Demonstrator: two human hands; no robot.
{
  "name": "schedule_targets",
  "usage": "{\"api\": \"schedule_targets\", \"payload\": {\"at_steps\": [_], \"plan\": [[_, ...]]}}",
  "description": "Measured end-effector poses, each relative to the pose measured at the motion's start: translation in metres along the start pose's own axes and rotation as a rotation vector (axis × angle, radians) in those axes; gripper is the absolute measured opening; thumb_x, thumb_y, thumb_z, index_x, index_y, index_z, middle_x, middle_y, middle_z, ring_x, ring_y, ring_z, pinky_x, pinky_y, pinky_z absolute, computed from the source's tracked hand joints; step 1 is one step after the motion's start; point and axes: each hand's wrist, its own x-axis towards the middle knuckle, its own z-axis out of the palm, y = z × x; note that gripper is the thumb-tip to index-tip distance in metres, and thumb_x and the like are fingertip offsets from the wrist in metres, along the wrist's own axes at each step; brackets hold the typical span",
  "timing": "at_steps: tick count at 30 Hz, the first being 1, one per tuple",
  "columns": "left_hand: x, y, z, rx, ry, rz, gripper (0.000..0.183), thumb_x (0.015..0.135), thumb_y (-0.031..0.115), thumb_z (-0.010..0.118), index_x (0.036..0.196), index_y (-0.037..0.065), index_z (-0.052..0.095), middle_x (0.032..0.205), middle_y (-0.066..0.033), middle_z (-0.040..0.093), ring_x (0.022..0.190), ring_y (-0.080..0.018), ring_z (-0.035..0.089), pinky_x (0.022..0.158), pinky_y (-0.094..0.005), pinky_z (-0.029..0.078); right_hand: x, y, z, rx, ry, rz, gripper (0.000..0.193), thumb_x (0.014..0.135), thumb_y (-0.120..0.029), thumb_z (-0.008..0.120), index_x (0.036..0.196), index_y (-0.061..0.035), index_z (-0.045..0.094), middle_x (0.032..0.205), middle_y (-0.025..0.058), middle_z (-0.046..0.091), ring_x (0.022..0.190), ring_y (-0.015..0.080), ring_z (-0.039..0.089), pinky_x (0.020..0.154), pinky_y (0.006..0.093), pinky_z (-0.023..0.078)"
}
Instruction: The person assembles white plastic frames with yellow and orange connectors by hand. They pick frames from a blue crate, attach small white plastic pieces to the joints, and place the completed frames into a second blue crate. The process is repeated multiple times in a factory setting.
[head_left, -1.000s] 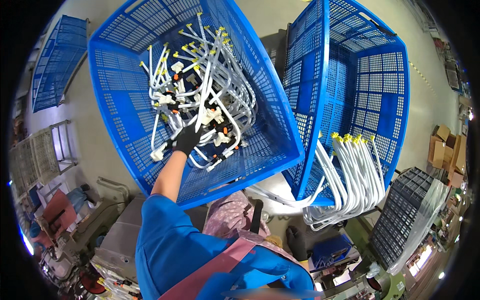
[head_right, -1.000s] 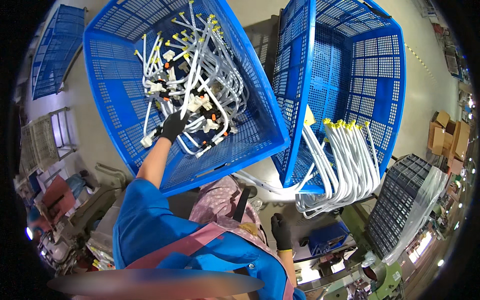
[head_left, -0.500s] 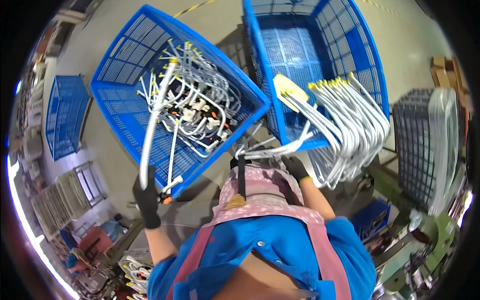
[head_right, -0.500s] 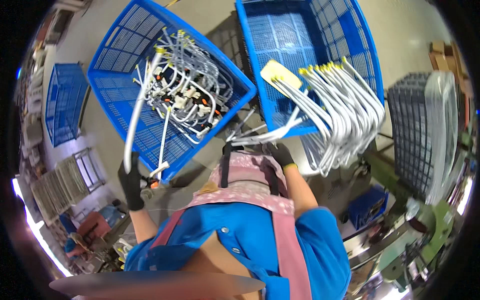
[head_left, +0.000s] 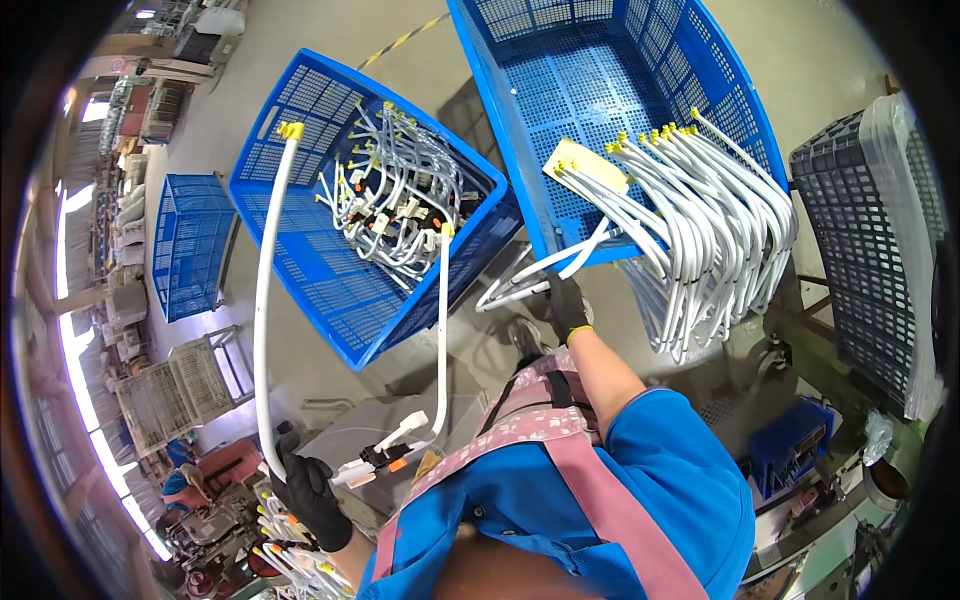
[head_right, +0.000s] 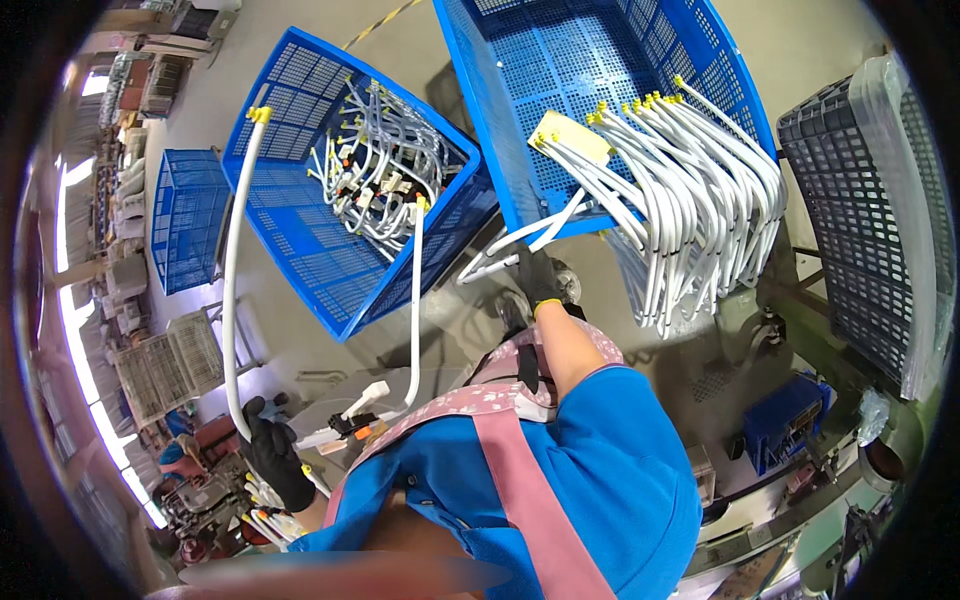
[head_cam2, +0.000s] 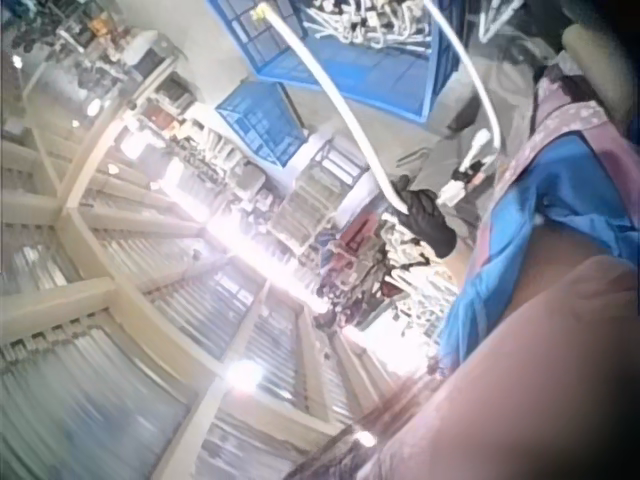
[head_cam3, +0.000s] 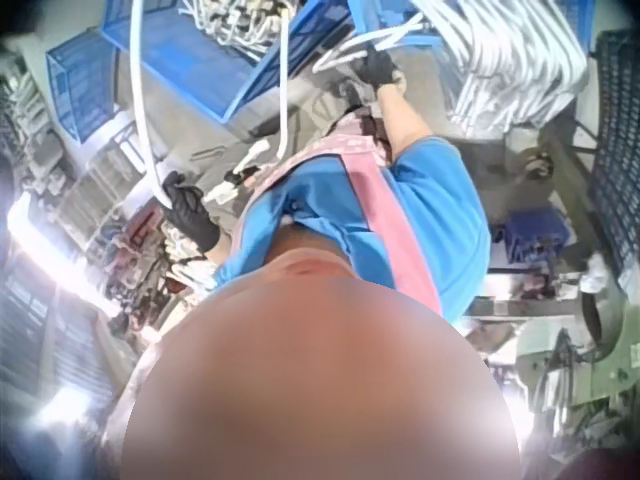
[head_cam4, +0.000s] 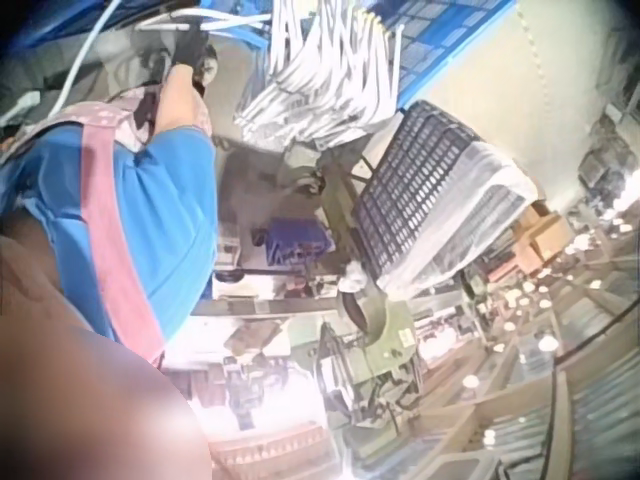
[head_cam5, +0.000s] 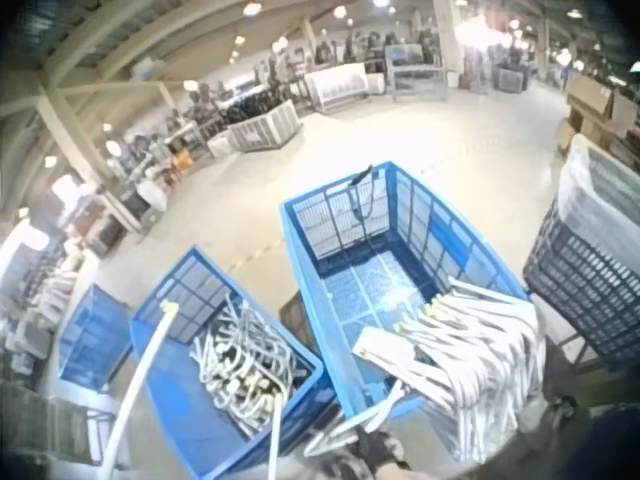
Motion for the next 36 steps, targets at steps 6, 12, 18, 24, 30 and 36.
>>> {"api": "schedule_targets", "payload": {"at_steps": [6,12,18,24,30,36], "plan": [[-0.021,0.002,0.013,0.247,0.151,0.010,0.027,0.096,0.016,0.055,0.112,-0.005,0.060,0.066,0.0014,0.050,0.047,-0.0027,0.038,0.045,-0.0203,0.032,-0.036,-0.092,-0.031,0.646,0.160,0.200,0.050,0.097,-0.045,0.043,0.074,-0.0025,0.055,0.064,0.0079,0.059,0.062,0.0186,0.059,0.060,0.0347,0.049],[-0.037,-0.006,0.004,0.221,0.034,0.031,0.022,0.094,0.015,0.058,0.105,-0.003,0.065,0.064,0.0050,0.048,0.049,-0.0023,0.037,0.045,-0.0207,0.027,-0.113,-0.191,-0.033,1.110,0.018,0.125,0.043,0.097,-0.049,0.047,0.077,-0.0111,0.047,0.059,0.0040,0.050,0.052,0.0159,0.051,0.052,0.0309,0.045],[-0.055,-0.013,-0.021,0.084,0.011,0.131,0.018,0.093,0.012,0.058,0.102,-0.001,0.066,0.062,0.0045,0.048,0.048,-0.0016,0.037,0.044,-0.0202,0.027,-0.193,-0.233,-0.045,1.102,0.134,0.010,0.049,0.098,-0.052,0.041,0.074,-0.0098,0.047,0.058,0.0023,0.047,0.048,0.0127,0.048,0.044,0.0263,0.040],[-0.071,-0.010,-0.040,-0.105,-0.107,0.243,0.016,0.093,0.009,0.057,0.102,-0.001,0.066,0.066,0.0027,0.053,0.048,-0.0019,0.038,0.043,-0.0202,0.027,-0.174,-0.255,-0.137,1.217,-0.003,-0.024,0.037,0.097,-0.041,0.048,0.093,-0.0052,0.056,0.071,0.0049,0.053,0.052,0.0135,0.049,0.045,0.0265,0.041],[-0.096,-0.003,-0.050,0.025,-0.079,0.258,0.018,0.091,0.007,0.055,0.104,0.000,0.066,0.071,0.0018,0.057,0.048,-0.0017,0.038,0.044,-0.0200,0.028,-0.173,-0.268,-0.243,0.234,-0.177,-0.109,0.023,0.094,-0.021,0.046,0.097,-0.0023,0.059,0.070,0.0036,0.057,0.047,0.0084,0.045,0.042,0.0246,0.036],[-0.131,-0.003,-0.027,0.081,-0.080,0.251,0.017,0.091,0.011,0.061,0.104,0.002,0.067,0.069,0.0031,0.055,0.048,-0.0018,0.038,0.043,-0.0207,0.026,-0.299,-0.254,-0.237,-0.297,-0.397,-0.203,0.035,0.091,-0.034,0.058,0.102,-0.0010,0.059,0.081,0.0169,0.064,0.069,0.0263,0.064,0.067,0.0400,0.049]]}}
